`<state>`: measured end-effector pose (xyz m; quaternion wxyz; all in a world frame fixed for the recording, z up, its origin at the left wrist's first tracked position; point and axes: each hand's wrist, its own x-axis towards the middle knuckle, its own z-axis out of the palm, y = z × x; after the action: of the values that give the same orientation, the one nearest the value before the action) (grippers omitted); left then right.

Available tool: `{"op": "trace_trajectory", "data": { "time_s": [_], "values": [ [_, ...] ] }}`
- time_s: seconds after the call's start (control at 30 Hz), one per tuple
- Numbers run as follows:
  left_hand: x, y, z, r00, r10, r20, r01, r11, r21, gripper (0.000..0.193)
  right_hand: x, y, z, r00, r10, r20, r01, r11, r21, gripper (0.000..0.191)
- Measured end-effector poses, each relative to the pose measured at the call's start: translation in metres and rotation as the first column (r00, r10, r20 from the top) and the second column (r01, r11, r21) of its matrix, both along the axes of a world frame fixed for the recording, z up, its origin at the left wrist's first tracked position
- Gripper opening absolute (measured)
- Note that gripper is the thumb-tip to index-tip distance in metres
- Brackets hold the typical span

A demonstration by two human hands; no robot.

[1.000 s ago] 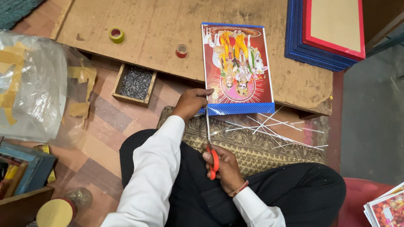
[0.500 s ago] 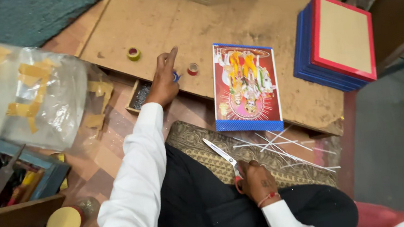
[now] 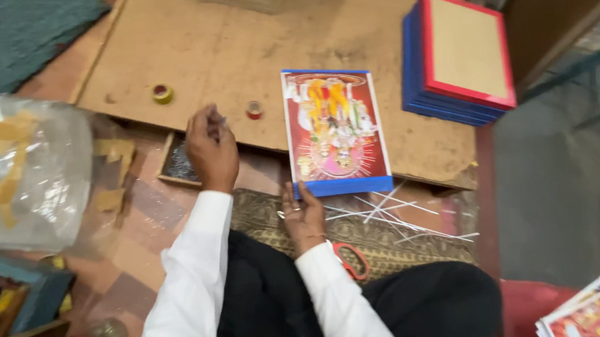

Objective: The person assembles religious pictures by attaching printed images to cardboard backings, wrapping the edges with blue decorative tape, and securing them with white zip ties. The person uses scissors to trim the zip ties and stacks the finished items on a nearby table.

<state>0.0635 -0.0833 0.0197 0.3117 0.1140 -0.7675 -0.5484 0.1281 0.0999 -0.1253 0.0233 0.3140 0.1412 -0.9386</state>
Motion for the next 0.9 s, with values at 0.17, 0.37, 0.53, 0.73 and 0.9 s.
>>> {"op": "trace_trajectory", "data": {
  "time_s": [0.17, 0.37, 0.53, 0.73, 0.9],
  "values": [
    [0.046, 0.032, 0.000, 0.985, -0.170, -0.027, 0.168, 0.983, -0.074, 0.020, 0.014, 0.021, 0.014, 0.978, -0.187, 0.098, 0.168, 0.970, 0.174, 0.022],
    [0.078, 0.062, -0.012, 0.940, -0.330, 0.081, 0.320, 0.940, 0.116, 0.025, 0.040, 0.062, 0.042, 0.960, -0.278, 0.031, 0.269, 0.948, 0.171, 0.016],
    [0.111, 0.068, 0.002, 0.923, -0.349, 0.161, 0.336, 0.936, 0.101, 0.023, 0.053, 0.107, 0.082, 0.907, -0.416, 0.068, 0.390, 0.888, 0.243, 0.015],
    [0.152, 0.107, 0.101, 0.852, -0.523, -0.006, 0.523, 0.852, 0.010, 0.035, 0.121, 0.147, 0.176, 0.866, -0.411, -0.285, 0.496, 0.630, 0.597, 0.022],
    [0.142, 0.120, 0.197, 0.824, -0.354, -0.443, 0.093, 0.854, -0.511, 0.077, 0.177, 0.184, 0.275, 0.900, -0.045, -0.433, 0.433, 0.175, 0.884, 0.018]
  ]
}}
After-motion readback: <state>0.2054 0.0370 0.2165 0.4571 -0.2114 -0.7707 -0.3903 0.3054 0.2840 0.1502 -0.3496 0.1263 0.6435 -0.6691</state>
